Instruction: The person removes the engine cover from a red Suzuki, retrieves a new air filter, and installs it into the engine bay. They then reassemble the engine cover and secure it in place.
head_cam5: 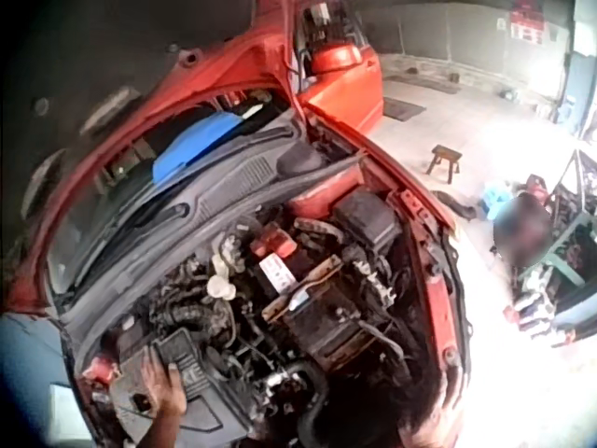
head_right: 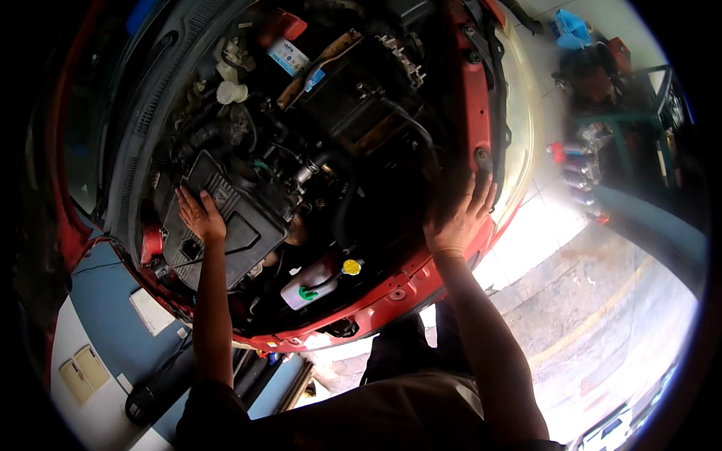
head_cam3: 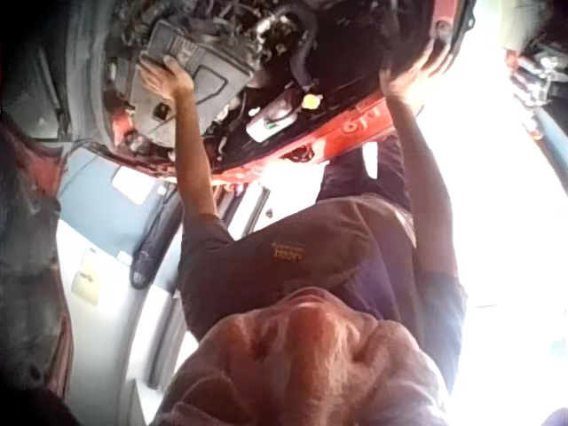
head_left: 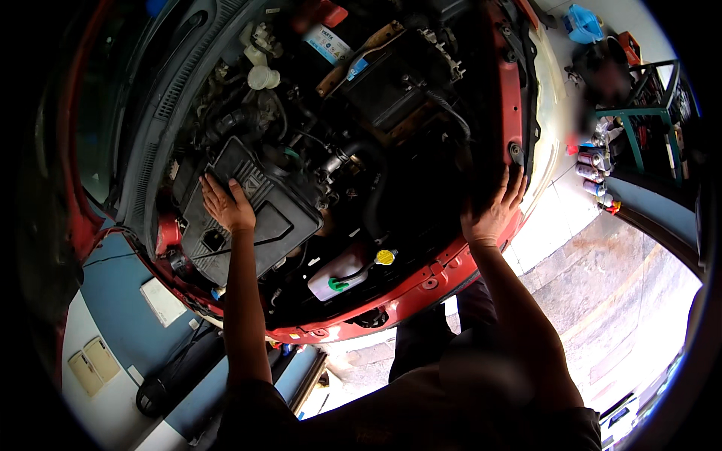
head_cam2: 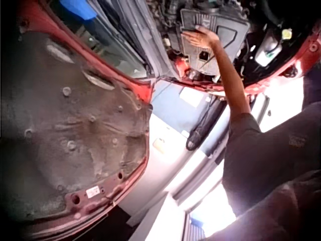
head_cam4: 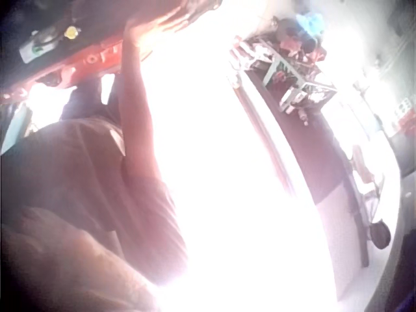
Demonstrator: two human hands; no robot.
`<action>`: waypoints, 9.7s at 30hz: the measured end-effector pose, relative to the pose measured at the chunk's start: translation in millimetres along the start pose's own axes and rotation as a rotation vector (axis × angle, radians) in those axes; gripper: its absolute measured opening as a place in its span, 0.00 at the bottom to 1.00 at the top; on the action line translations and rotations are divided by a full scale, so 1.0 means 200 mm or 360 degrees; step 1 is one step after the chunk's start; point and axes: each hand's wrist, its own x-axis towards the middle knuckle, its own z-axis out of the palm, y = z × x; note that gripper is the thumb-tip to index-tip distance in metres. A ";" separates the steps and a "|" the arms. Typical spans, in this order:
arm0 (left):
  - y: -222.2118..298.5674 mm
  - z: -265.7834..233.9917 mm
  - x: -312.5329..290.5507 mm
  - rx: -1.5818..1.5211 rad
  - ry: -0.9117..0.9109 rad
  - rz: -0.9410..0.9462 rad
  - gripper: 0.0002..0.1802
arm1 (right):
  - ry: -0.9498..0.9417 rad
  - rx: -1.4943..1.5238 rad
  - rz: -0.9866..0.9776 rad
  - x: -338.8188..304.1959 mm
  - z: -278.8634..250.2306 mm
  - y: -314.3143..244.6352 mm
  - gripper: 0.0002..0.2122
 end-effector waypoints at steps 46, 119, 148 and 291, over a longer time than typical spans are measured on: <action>-0.63 -0.73 -2.02 -0.1108 0.0012 -0.0900 0.28 | 0.0158 -0.0885 -0.0148 0.01 0.19 0.21 0.43; 4.28 0.07 0.27 -0.0829 -0.1719 0.0365 0.17 | -0.0649 0.0701 0.1140 2.68 -1.74 2.75 0.18; 5.34 1.09 1.94 -0.0789 -0.2097 -0.0604 0.17 | -0.0811 0.0305 0.1600 4.59 -0.82 3.02 0.15; 2.58 0.03 1.58 0.0383 -0.0682 -0.1789 0.12 | -0.1820 0.0017 0.0054 5.58 -0.25 1.48 0.12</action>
